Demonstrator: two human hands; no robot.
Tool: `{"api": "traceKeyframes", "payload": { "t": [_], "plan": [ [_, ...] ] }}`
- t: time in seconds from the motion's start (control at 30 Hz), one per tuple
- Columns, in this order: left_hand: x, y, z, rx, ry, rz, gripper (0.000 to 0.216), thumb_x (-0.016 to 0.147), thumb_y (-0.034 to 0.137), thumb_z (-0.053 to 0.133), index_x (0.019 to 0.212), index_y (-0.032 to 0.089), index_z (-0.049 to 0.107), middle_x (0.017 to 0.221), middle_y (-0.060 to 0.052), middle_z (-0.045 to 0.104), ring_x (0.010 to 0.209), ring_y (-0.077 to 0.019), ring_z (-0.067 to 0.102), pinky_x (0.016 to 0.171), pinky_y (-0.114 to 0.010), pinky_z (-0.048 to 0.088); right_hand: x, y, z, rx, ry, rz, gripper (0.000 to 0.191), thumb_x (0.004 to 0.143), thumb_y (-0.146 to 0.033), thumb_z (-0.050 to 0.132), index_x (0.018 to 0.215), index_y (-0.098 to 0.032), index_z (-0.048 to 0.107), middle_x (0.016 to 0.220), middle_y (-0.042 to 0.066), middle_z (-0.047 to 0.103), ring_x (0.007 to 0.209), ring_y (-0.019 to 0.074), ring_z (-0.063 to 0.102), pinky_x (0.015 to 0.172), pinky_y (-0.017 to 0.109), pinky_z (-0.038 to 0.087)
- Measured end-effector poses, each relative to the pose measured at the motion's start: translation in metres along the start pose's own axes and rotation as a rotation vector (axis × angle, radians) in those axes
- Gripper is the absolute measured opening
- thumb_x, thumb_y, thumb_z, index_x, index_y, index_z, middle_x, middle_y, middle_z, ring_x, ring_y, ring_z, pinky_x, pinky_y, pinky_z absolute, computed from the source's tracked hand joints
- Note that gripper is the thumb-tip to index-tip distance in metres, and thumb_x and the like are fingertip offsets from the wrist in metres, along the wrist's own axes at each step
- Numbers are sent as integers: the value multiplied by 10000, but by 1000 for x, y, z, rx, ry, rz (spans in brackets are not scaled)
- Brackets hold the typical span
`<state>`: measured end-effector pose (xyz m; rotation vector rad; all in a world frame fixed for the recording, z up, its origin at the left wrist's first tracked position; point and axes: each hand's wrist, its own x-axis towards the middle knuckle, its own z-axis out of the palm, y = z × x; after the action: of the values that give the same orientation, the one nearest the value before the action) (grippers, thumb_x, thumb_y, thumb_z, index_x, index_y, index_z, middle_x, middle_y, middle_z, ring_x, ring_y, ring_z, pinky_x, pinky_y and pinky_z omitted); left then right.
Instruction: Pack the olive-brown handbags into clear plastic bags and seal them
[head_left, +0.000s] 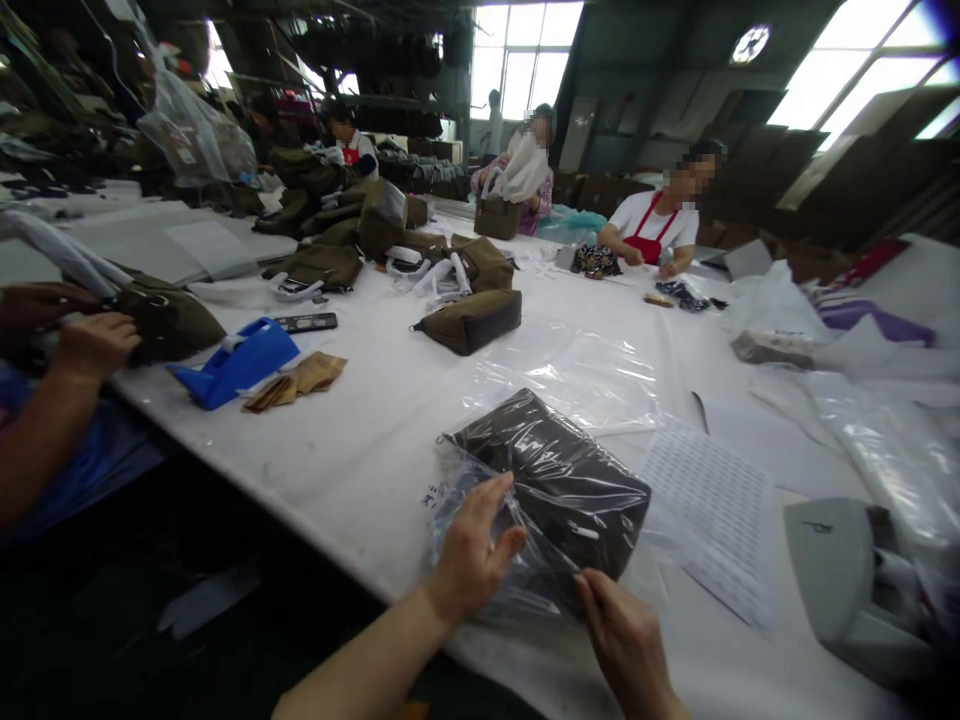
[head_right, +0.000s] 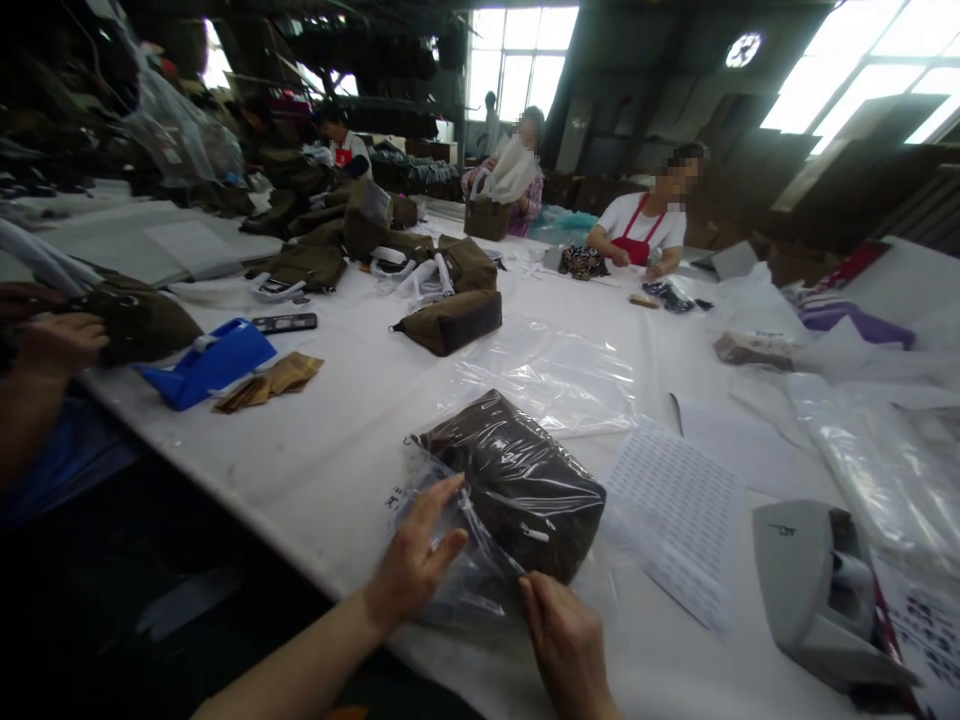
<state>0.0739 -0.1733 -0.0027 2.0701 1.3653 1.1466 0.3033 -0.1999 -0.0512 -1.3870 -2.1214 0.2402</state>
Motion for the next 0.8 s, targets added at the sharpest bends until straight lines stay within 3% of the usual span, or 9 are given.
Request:
{"api": "traceKeyframes", "payload": {
  "t": [0.1, 0.17, 0.23, 0.33, 0.47, 0.53, 0.6, 0.7, 0.8],
  "plan": [
    [41, -9, -13, -57, -338, 57, 402, 679, 435, 711, 1008, 219, 632, 1150, -99, 596, 1102, -283, 514, 920, -426, 443, -3, 5, -2, 61, 27, -78, 158, 911, -230, 433, 921, -181, 584, 734, 43, 640, 619, 150, 615, 558, 234, 453],
    [58, -14, -26, -120, -607, 88, 208, 691, 374, 714, 812, 215, 656, 914, -50, 666, 910, -226, 597, 789, -327, 484, -5, 8, -2, 77, 33, -114, 162, 912, -218, 428, 922, -179, 584, 716, 36, 629, 598, 142, 606, 542, 228, 448],
    [67, -17, -35, -196, -716, -4, 133, 716, 299, 698, 751, 187, 635, 707, 2, 641, 689, -145, 594, 632, -229, 455, -6, 9, -1, 75, 48, -104, 178, 920, -250, 418, 911, -179, 581, 711, 31, 618, 585, 134, 599, 534, 224, 439],
    [72, -24, -31, -282, -593, -216, 139, 684, 253, 715, 723, 160, 620, 639, 30, 611, 589, -102, 554, 542, -183, 405, -3, 6, 2, 19, 34, 63, 288, 924, -385, 403, 771, -194, 554, 643, 6, 579, 531, 126, 573, 506, 227, 409],
    [66, -37, -14, -201, -156, -445, 81, 750, 231, 629, 743, 150, 627, 671, -2, 634, 636, -139, 590, 605, -236, 463, 2, 2, 11, -88, -15, 247, 418, 903, -500, 384, 609, -216, 468, 484, -34, 502, 435, 128, 533, 448, 233, 348],
    [51, -35, -10, -85, 168, -400, 111, 830, 211, 525, 835, 152, 620, 748, -29, 638, 725, -158, 598, 698, -287, 483, 3, 2, 15, -145, -31, 266, 432, 905, -507, 368, 602, -219, 474, 466, -30, 510, 430, 137, 544, 445, 234, 341],
    [29, -28, -6, 19, 352, -126, 162, 861, 163, 467, 951, 166, 602, 848, -48, 643, 845, -168, 599, 794, -317, 484, 2, 4, 19, -186, -41, 266, 442, 910, -505, 352, 603, -219, 491, 470, -20, 531, 436, 144, 560, 444, 234, 339],
    [-3, -25, 8, 207, 95, 281, 370, 852, 153, 490, 1222, 156, 496, 1143, -98, 604, 1135, -222, 511, 954, -377, 442, 0, 5, 22, -189, -57, 273, 449, 913, -509, 333, 619, -220, 510, 487, -11, 551, 445, 146, 566, 451, 236, 340],
    [-13, -44, 34, 405, -72, 224, 522, 894, 238, 432, 1378, 96, 295, 1351, -145, 445, 1292, -270, 348, 1034, -458, 369, 2, 1, 23, -132, -50, 328, 465, 904, -540, 321, 613, -220, 492, 494, -12, 534, 443, 139, 543, 470, 238, 347]
  ]
}}
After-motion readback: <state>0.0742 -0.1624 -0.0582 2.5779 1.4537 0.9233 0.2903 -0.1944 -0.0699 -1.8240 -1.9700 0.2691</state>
